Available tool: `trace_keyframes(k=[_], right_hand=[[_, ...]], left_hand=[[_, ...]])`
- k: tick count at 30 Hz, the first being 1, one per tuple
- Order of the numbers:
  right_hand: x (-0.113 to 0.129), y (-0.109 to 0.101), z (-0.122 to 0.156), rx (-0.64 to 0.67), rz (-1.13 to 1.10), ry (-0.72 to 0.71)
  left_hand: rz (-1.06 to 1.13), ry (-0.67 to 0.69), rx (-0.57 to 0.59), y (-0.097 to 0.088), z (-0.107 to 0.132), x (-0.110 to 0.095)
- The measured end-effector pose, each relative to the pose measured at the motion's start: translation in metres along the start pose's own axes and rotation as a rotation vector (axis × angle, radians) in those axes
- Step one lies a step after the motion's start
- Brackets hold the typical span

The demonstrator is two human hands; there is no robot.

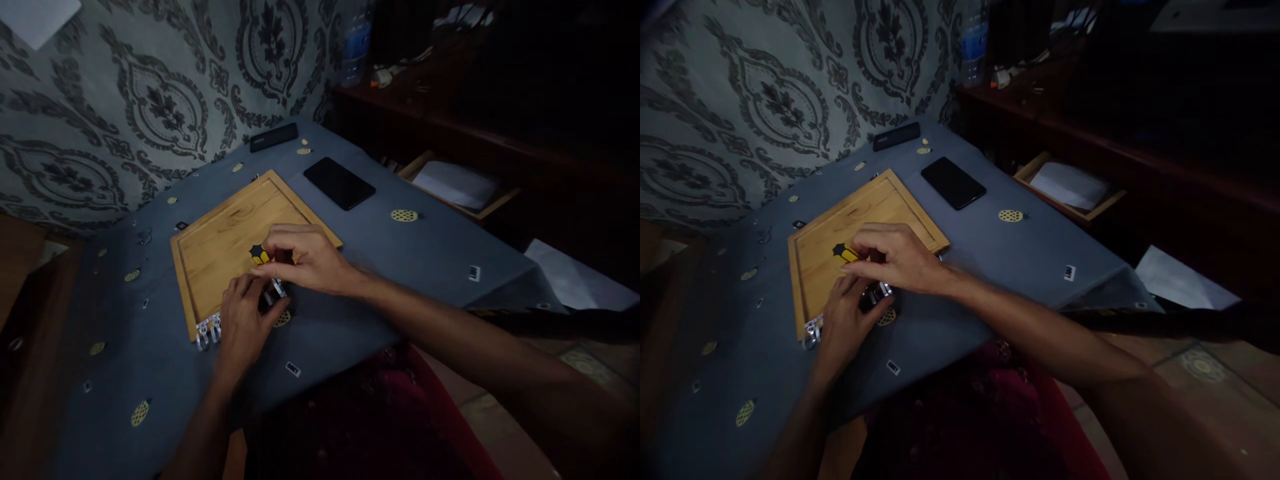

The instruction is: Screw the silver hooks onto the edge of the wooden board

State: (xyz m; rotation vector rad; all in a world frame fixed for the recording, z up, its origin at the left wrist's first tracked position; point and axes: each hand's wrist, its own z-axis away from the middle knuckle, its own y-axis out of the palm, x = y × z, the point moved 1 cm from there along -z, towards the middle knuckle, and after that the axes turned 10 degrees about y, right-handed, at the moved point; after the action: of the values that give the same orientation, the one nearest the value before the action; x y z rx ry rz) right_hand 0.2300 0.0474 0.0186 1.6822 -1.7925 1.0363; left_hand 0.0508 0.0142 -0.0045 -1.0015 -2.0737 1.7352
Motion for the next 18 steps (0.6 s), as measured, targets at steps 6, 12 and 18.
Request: trace_keyframes(k=[6, 12, 18], right_hand=[[0.0002, 0.0006, 0.001, -0.018, 0.033, 0.009], [-0.0003, 0.0007, 0.0008, -0.018, 0.027, -0.006], [0.0072, 0.0017, 0.0008, -0.13, 0.005, -0.059]], left_hand=[[0.007, 0.004, -0.008, 0.0, -0.0001, -0.0012], [0.006, -0.007, 0.004, -0.0001, -0.0006, -0.0013], [-0.004, -0.021, 0.011, -0.0006, -0.0006, -0.0011]])
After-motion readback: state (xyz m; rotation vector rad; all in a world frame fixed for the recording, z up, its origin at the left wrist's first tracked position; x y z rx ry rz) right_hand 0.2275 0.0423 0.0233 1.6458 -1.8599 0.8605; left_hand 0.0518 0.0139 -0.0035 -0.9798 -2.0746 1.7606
